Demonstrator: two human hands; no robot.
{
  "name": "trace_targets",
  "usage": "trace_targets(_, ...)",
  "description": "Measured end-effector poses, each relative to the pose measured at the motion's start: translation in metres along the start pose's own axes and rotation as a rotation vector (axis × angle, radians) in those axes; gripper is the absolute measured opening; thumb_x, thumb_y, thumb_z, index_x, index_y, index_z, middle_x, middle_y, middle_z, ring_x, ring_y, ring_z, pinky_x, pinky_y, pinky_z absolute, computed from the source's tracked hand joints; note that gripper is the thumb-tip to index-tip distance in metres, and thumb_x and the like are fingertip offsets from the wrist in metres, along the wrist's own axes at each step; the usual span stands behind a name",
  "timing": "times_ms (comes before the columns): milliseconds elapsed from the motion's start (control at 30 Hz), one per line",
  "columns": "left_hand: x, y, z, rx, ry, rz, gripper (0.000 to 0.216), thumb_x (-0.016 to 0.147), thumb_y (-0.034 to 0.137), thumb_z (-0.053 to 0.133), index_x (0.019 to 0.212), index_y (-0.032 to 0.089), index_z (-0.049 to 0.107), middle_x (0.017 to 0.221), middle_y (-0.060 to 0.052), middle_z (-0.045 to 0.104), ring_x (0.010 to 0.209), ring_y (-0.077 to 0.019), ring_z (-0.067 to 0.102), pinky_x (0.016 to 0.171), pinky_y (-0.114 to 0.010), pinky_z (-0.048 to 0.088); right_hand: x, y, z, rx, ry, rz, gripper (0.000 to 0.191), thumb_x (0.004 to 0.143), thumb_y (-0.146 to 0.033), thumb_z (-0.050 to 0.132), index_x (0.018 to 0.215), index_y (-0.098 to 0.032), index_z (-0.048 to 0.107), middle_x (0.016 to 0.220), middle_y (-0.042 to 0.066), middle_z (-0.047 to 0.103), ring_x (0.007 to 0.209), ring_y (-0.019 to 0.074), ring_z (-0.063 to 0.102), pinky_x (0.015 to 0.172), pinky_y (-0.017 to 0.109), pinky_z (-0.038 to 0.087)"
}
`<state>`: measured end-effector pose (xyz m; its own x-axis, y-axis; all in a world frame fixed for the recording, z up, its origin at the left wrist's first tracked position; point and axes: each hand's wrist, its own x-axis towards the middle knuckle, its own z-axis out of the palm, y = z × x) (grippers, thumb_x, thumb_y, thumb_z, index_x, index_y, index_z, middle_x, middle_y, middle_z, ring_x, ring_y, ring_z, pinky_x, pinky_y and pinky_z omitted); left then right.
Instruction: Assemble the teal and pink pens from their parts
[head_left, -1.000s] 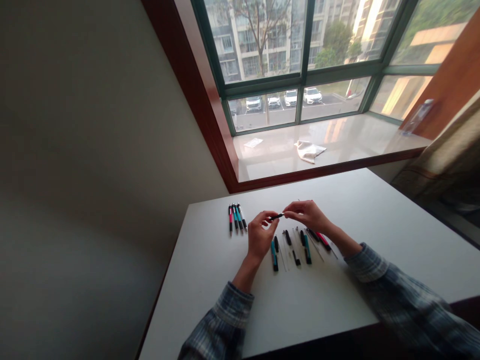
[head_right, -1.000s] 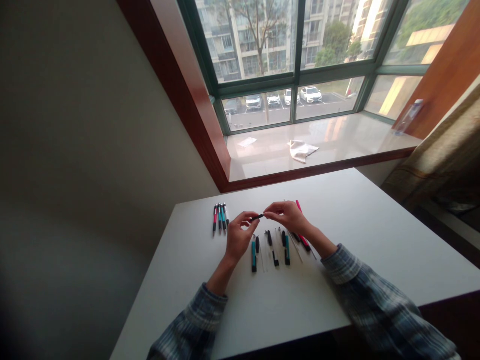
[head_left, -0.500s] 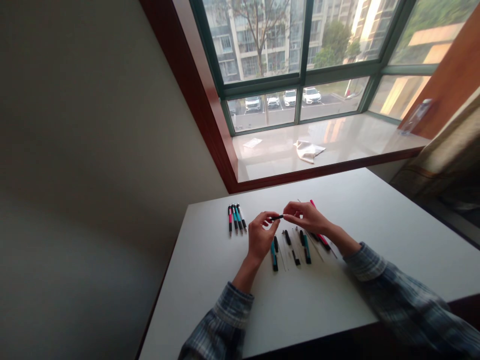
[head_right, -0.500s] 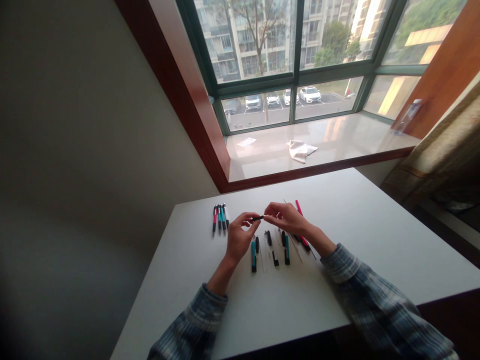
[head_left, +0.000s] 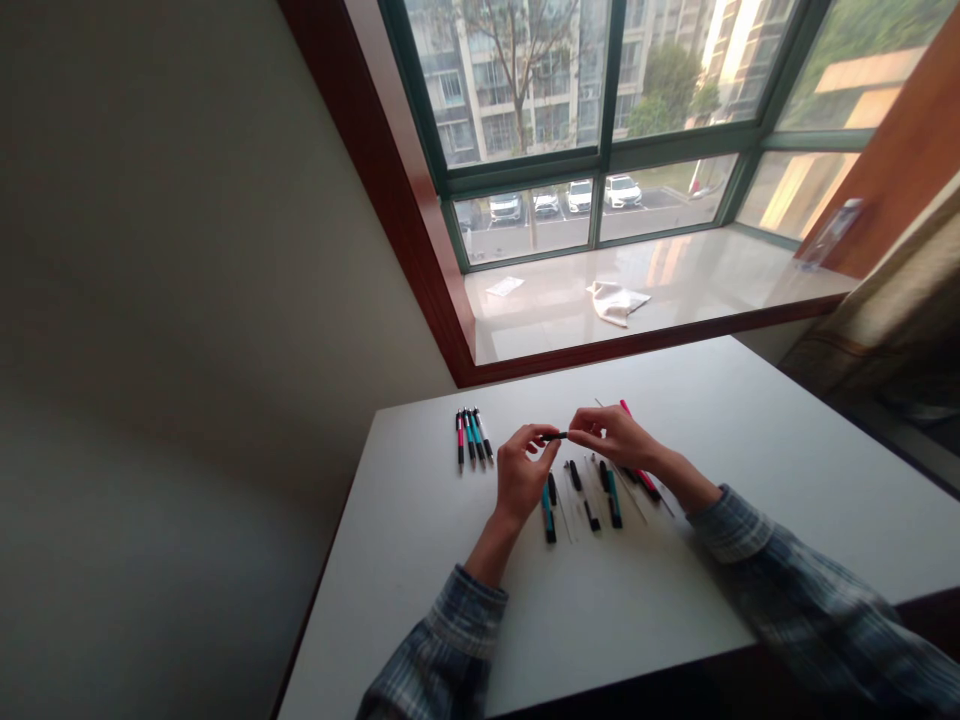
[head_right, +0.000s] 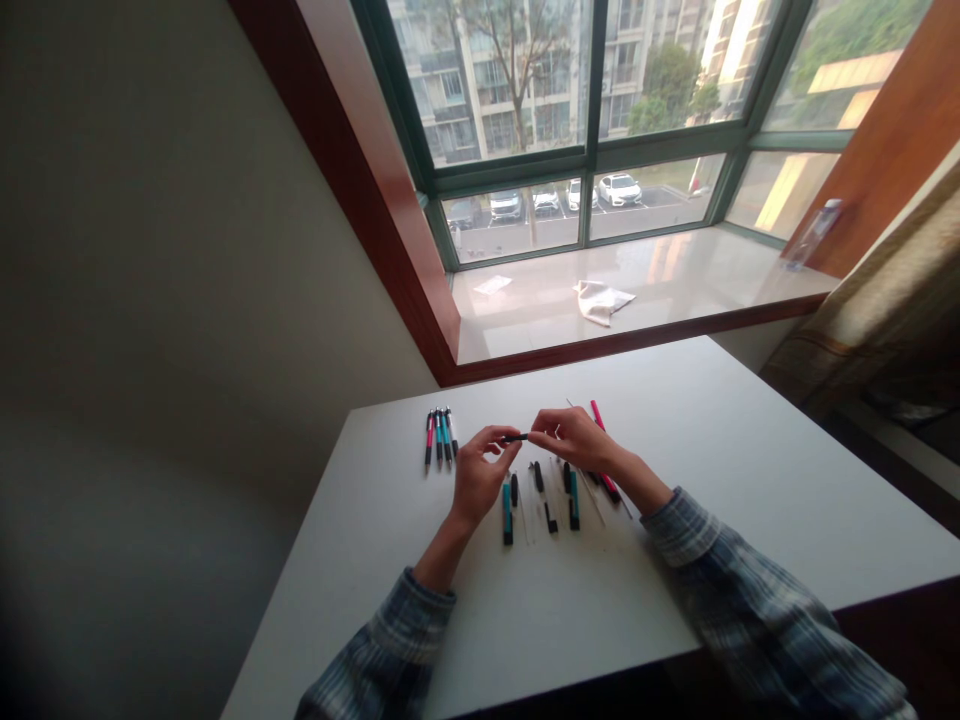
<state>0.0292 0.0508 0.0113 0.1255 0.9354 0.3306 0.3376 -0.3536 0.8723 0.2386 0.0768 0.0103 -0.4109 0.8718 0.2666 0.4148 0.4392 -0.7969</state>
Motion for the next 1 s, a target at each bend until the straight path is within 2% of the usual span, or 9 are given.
trace_targets(133,0.001,-0.001,0.001,-0.101,-0.002,-0.017,0.016,0.087,0.031,0.074,0.098,0.020,0.077,0.097,-0.005,0.076,0.086,-0.0186,0.068,0.080,-0.032,0.053,0.000,0.000,0.000,-0.020,-0.036,0.002,0.038,0.098,-0.049,0.058,0.082,-0.018,0.072,0.072,0.002,0.072,0.062,0.0133,0.058,0.060,0.025,0.042)
trace_targets(333,0.003,-0.003,0.003,-0.463,-0.035,-0.167,0.031,0.082,0.033,0.079,0.107,0.017,0.072,0.095,-0.006,0.074,0.087,-0.0183,0.069,0.084,-0.033,0.056,-0.001,-0.015,0.009,-0.022,-0.045,-0.026,0.039,0.100,-0.047,0.055,0.083,-0.019,0.075,0.072,0.002,0.074,0.062,0.0131,0.062,0.062,0.024,0.044)
trace_targets(400,0.003,-0.004,0.003,-0.475,-0.046,-0.188,0.028,0.083,0.034,0.078,0.104,0.016,0.072,0.097,-0.006,0.074,0.090,-0.0183,0.069,0.086,-0.032,0.055,0.000,-0.016,0.008,-0.035,-0.034,-0.032,0.039,0.100,-0.048,0.056,0.084,-0.019,0.076,0.073,0.002,0.074,0.062,0.0134,0.062,0.063,0.024,0.045)
trace_targets(467,0.003,-0.006,0.003,-0.460,-0.041,-0.195,0.026,0.086,0.036,0.075,0.104,0.017,0.071,0.101,-0.007,0.074,0.094,-0.0182,0.068,0.086,-0.031,0.054,0.000,-0.012,-0.001,-0.083,0.038,-0.014,0.037,0.099,-0.050,0.057,0.088,-0.020,0.076,0.075,0.002,0.075,0.064,0.0144,0.063,0.063,0.025,0.046)
trace_targets(600,0.003,-0.012,0.004,-0.484,0.009,-0.213,0.026,0.092,0.039,0.067,0.107,0.018,0.064,0.102,-0.008,0.074,0.089,-0.0173,0.070,0.079,-0.030,0.054,-0.004,0.016,-0.038,-0.287,0.296,0.151,0.028,0.095,-0.047,0.062,0.098,-0.023,0.077,0.084,0.003,0.078,0.070,0.0178,0.068,0.069,0.029,0.050)
trace_targets(667,0.004,-0.015,0.005,-0.501,0.036,-0.227,0.028,0.092,0.041,0.067,0.107,0.018,0.062,0.098,-0.007,0.074,0.083,-0.0168,0.070,0.077,-0.031,0.054,-0.008,0.034,-0.055,-0.423,0.353,0.288,0.024,0.093,-0.044,0.064,0.098,-0.023,0.077,0.084,0.004,0.078,0.072,0.0198,0.069,0.070,0.031,0.051)
trace_targets(800,0.004,-0.015,0.005,-0.488,0.055,-0.244,0.031,0.086,0.040,0.074,0.105,0.018,0.063,0.093,-0.006,0.074,0.078,-0.0167,0.071,0.078,-0.032,0.056,-0.014,0.058,-0.062,-0.517,0.290,0.470,0.025,0.089,-0.045,0.068,0.098,-0.023,0.076,0.086,0.004,0.078,0.076,0.0211,0.071,0.071,0.032,0.052)
trace_targets(1000,0.003,-0.011,0.004,-0.463,0.035,-0.240,0.033,0.081,0.037,0.080,0.104,0.017,0.069,0.093,-0.006,0.074,0.078,-0.0176,0.072,0.076,-0.032,0.057,-0.011,0.064,-0.050,-0.544,0.191,0.521,0.022,0.085,-0.035,0.070,0.102,-0.023,0.076,0.086,0.002,0.079,0.079,0.0203,0.072,0.074,0.031,0.052)
